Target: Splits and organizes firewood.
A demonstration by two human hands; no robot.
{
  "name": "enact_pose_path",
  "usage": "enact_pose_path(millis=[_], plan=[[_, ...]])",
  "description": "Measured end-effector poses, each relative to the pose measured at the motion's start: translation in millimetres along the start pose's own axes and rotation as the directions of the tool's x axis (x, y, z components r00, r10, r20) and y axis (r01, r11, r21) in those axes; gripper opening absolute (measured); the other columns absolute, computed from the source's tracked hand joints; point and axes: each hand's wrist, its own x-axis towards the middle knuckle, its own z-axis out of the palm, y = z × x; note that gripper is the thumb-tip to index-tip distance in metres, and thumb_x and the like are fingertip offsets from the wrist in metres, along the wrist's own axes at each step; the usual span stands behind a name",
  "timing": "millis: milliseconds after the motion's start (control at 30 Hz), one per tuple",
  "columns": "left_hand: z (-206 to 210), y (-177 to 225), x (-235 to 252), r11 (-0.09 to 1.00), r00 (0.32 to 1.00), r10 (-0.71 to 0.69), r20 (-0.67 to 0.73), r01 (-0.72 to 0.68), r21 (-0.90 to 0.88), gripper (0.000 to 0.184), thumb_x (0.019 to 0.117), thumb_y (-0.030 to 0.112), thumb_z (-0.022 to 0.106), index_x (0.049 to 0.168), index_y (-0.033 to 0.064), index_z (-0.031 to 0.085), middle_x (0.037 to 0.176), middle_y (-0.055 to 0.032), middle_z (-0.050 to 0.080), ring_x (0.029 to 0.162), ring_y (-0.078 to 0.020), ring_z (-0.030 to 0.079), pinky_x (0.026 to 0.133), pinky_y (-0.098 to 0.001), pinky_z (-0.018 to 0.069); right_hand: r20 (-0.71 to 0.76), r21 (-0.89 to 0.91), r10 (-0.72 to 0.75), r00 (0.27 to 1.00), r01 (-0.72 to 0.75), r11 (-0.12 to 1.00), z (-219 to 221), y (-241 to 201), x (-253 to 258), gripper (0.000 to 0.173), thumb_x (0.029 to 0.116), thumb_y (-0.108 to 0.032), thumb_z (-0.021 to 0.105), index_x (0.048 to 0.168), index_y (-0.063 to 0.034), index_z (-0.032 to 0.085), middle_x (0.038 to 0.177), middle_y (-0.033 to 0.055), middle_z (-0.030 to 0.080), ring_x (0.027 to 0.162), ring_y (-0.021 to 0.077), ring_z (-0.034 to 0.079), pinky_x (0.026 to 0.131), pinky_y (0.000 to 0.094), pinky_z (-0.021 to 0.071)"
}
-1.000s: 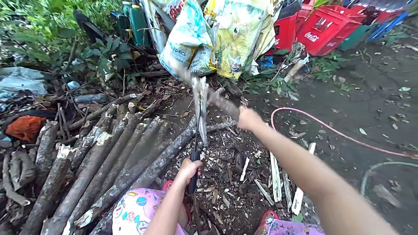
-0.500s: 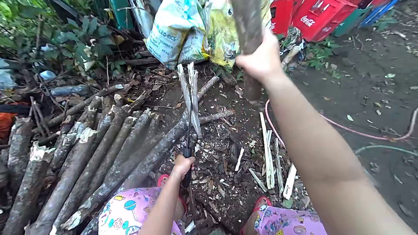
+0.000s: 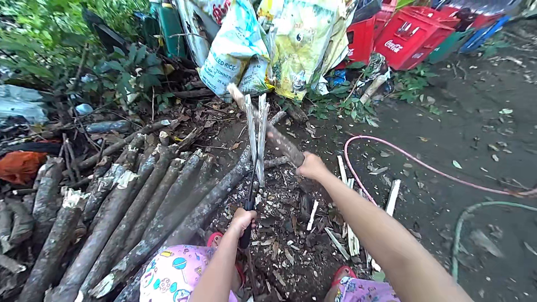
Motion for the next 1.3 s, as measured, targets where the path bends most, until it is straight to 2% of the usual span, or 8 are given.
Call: enact_pose_path(millis=[300,433,500,733,867,1100,1233,1300], plan=[[4,-10,8,1.0,1.0,0.001,-0.007,-0.001,0.0,0.021,0.0951,0.001,0.062,0.114,-0.003,0.053,0.073,-0.0037,0.053,0.057,-0.0116,0.055,0.057,-0.0263,0.0527,-0.681,0.302,-0.172,0.712,0.487,0.819,-84,-61,-5,0.075,0.0714,-0.005,0.081,0.139,0.0005,0.048,0.114,0.0207,0.068,0.102,0.0324,0.07,0.087,0.0538,0.0575],[5,-10,9,1.0,1.0,-0.023,-0.017,0.023,-0.006,0.02,0.0956,0.002,0.061,0.113,-0.002,0.053,0.073,-0.0043,0.053,0.055,-0.012,0.055,0.055,-0.0264,0.0526,-0.107,-0.098,-0.043,0.993,0.033,0.995,16,9,26,0.077,0.0815,-0.014,0.08,0.146,0.0018,0.04,0.122,0.0303,0.064,0.113,0.0468,0.065,0.092,0.0655,0.0524],[3,-12,12,0.998,0.998,-0.064,-0.013,0.064,-0.014,0.014,0.0967,0.004,0.061,0.108,0.0005,0.053,0.069,-0.0032,0.052,0.053,-0.0118,0.054,0.052,-0.0262,0.0517,0.116,-0.272,0.118,0.986,-0.082,0.959,54,23,34,0.076,0.0859,-0.018,0.075,0.151,-0.0016,0.038,0.135,0.0272,0.06,0.124,0.0437,0.062,0.098,0.0642,0.0505],[-1,-22,20,0.99,0.995,-0.103,0.0,0.102,-0.096,0.004,0.0989,0.003,0.056,0.101,0.0026,0.052,0.07,-0.0031,0.05,0.054,-0.0125,0.051,0.053,-0.0273,0.0501,0.155,0.086,0.044,0.987,-0.058,0.995,77,-5,18,0.069,0.0804,-0.014,0.082,0.141,0.0002,0.052,0.13,0.0256,0.063,0.122,0.0401,0.062,0.101,0.0599,0.0492],[1,-27,29,0.991,0.995,-0.104,-0.011,0.102,-0.087,0.006,0.0976,0.002,0.058,0.101,0.0015,0.053,0.07,-0.0035,0.052,0.054,-0.0126,0.053,0.054,-0.0275,0.0519,-0.125,0.188,-0.117,0.985,0.139,0.972,10,-23,18,0.065,0.0776,-0.017,0.086,0.133,0.0002,0.057,0.113,0.0276,0.068,0.107,0.0444,0.066,0.09,0.0662,0.0517],[14,-31,42,0.995,0.995,-0.104,-0.011,0.104,-0.008,0.021,0.0962,0.003,0.062,0.115,-0.0022,0.053,0.076,-0.0051,0.055,0.059,-0.0123,0.056,0.058,-0.0272,0.053,-0.664,0.309,-0.211,0.717,0.521,0.796,-53,-64,27,0.075,0.0715,-0.007,0.081,0.139,0.0002,0.049,0.113,0.0197,0.069,0.102,0.0311,0.07,0.087,0.0529,0.0582],[13,-35,42,0.993,0.993,-0.114,-0.001,0.114,0.006,0.022,0.0966,0.005,0.062,0.116,-0.0015,0.054,0.074,-0.0046,0.055,0.057,-0.0122,0.056,0.056,-0.027,0.0523,-0.036,-0.036,-0.034,0.999,0.032,0.999,68,32,55,0.076,0.0799,-0.015,0.08,0.145,0.002,0.044,0.124,0.0283,0.064,0.114,0.0442,0.065,0.094,0.0649,0.0522],[13,-46,46,0.976,0.98,-0.197,0.0,0.197,0.093,0.016,0.0979,0.009,0.061,0.11,0.0011,0.055,0.072,-0.0035,0.054,0.054,-0.0125,0.053,0.053,-0.0279,0.0507,0.23,-0.246,0.166,0.959,-0.108,0.963,120,62,56,0.073,0.0851,-0.019,0.078,0.147,0.0026,0.045,0.136,0.0288,0.059,0.124,0.0447,0.061,0.099,0.0657,0.0501]])
